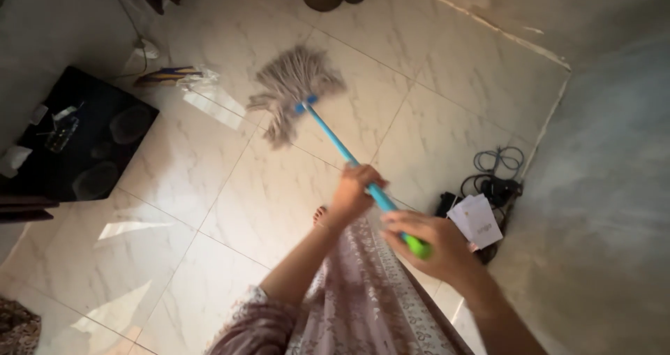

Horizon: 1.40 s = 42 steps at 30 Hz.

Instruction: The person mops the tiled floor of a room by moving a string mop across the surface in rhythmic strokes.

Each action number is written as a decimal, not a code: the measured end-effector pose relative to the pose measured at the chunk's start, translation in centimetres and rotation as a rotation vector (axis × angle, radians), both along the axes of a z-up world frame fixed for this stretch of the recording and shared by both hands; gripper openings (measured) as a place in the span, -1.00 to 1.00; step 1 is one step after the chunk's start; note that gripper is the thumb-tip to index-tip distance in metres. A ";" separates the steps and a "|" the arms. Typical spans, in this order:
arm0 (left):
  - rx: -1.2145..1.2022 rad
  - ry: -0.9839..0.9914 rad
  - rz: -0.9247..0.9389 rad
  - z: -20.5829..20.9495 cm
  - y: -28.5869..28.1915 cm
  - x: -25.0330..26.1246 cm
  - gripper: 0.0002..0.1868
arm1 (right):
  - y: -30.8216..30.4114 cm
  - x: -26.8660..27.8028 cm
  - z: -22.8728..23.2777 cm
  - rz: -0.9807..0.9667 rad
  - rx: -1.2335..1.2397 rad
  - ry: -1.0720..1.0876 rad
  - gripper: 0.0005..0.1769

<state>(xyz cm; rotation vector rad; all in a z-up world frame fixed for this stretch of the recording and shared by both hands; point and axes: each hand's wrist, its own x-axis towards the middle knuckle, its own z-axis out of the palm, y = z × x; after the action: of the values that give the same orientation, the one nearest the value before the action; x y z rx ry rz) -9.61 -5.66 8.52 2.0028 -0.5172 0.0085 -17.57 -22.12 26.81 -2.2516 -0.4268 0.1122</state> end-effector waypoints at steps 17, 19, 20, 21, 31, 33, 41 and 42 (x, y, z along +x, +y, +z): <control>-0.178 -0.399 -0.565 2.7 -4.0 -0.3 -0.89 | 0.1 -5.5 5.7 -0.344 0.077 -0.256 -0.89; -0.117 -0.424 -0.552 0.9 -2.3 3.0 -0.87 | 2.0 -3.4 3.5 -0.331 0.127 -0.245 -0.87; -0.078 -0.422 -0.539 0.0 -1.3 4.7 -0.83 | 3.0 -2.2 2.5 -0.318 0.154 -0.192 -0.86; -0.039 -0.440 -0.465 -0.8 -0.3 5.9 -0.87 | 3.9 -1.0 1.4 -0.288 0.175 -0.199 -0.85; 0.334 -0.251 -0.304 -10.7 3.3 14.3 -0.84 | 6.9 4.7 -11.6 -0.221 0.036 -0.205 -0.81; 0.497 -0.274 -0.389 -13.0 2.8 13.6 -0.85 | 7.9 3.0 -14.1 -0.287 0.013 -0.045 -0.70; 0.339 -0.071 -0.733 -7.0 -2.0 8.4 -0.80 | 4.5 -2.6 -5.8 -0.532 0.087 -0.153 -0.77; 0.244 -0.021 -0.767 -4.6 -3.1 7.7 -0.78 | 3.8 -3.0 -3.8 -0.595 0.100 -0.216 -0.79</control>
<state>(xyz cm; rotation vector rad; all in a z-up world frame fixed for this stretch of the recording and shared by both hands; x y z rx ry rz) -1.92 -8.73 3.96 1.9140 -1.3184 -0.5248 -20.58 -18.30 22.97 -2.2046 0.1369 -0.4529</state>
